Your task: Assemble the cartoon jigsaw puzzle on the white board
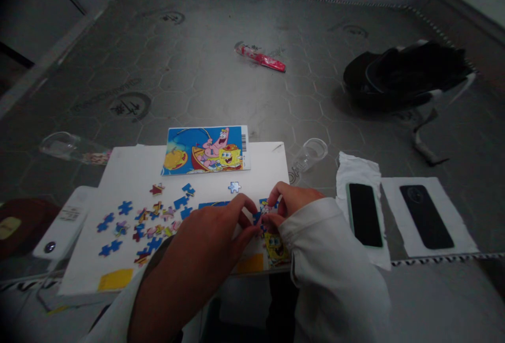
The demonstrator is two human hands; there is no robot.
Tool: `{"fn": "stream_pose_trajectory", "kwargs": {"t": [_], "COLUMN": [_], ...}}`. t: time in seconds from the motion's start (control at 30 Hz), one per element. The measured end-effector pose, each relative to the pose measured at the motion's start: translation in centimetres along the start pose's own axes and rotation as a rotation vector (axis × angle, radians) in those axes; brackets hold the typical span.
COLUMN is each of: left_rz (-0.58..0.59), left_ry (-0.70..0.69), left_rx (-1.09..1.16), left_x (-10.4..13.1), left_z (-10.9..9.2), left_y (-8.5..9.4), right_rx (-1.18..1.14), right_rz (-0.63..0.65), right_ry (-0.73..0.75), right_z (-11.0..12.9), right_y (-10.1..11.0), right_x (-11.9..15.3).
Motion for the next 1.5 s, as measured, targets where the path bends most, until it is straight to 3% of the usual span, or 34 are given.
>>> {"fn": "stream_pose_trajectory", "kwargs": {"t": [0.33, 0.6, 1.07, 1.5], "left_rz": [-0.072, -0.194, -0.015, -0.01], "left_ry": [0.011, 0.088, -0.013, -0.059], "left_rx": [-0.022, -0.097, -0.136, -0.115], "left_x": [0.0, 1.0, 1.3, 0.7], "left_z": [-0.1, 1.2, -0.6, -0.5], "left_y": [0.0, 2.1, 0.0, -0.3], "right_rx": [0.008, 0.031, -0.017, -0.03], "right_rz": [-0.022, -0.019, 0.01, 0.022], "right_ry": [0.027, -0.017, -0.018, -0.034], "right_z": [0.2, 0.1, 0.2, 0.4], "right_y": [0.1, -0.2, 0.0, 0.1], "right_x": [0.1, -0.1, 0.0, 0.1]}}
Point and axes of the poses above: each hand's wrist, its own x-axis away from the middle knuckle, its own y-axis out of the back of the hand, z = x × y, the point moved 2 cm from there along -x, towards the middle knuckle, and after that the axes turned 7 degrees about z, right-handed, at the moved point
